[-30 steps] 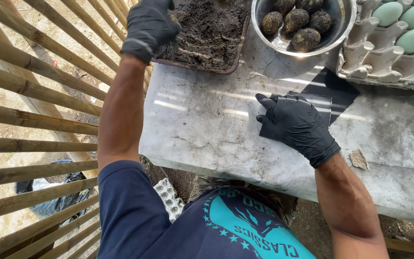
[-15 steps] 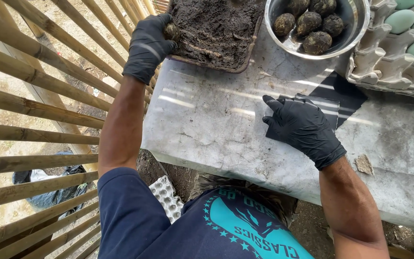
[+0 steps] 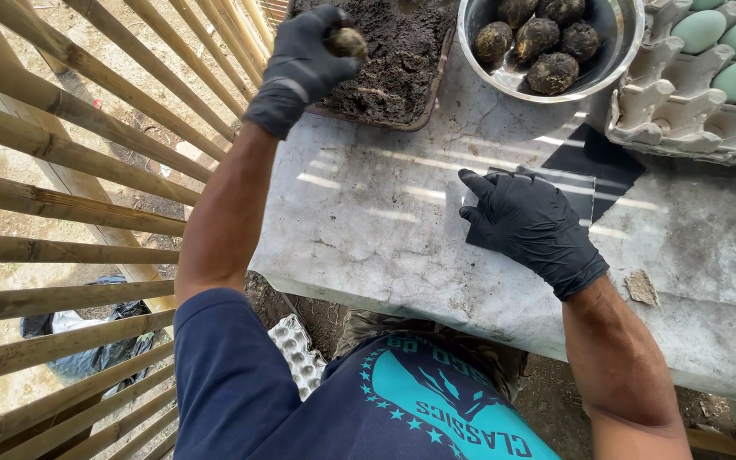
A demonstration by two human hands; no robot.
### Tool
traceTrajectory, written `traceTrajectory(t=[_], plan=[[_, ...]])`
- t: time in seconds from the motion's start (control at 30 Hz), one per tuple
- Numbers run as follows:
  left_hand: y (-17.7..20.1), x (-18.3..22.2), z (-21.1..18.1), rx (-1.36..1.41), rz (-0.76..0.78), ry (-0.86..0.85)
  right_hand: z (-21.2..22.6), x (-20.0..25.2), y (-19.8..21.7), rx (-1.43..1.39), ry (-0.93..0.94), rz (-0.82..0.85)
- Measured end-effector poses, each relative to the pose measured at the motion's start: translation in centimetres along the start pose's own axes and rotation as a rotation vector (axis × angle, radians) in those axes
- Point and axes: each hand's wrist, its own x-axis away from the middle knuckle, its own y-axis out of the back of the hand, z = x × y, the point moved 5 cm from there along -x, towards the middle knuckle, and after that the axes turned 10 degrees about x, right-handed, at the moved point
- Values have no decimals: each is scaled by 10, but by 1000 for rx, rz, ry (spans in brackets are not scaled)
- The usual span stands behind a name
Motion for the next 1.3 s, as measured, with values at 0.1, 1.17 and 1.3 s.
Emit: traceTrajectory(t=[0.1,1.17,1.3], plan=[[-28,-21,-7,61,18,-98,0,0,2,18,-2,-29],[-38,-40,7,-416,-41,-171,-2,6,3,8,3,-75],[-19,-28,19,-425,17,-71,0,5,1,12,5,-49]])
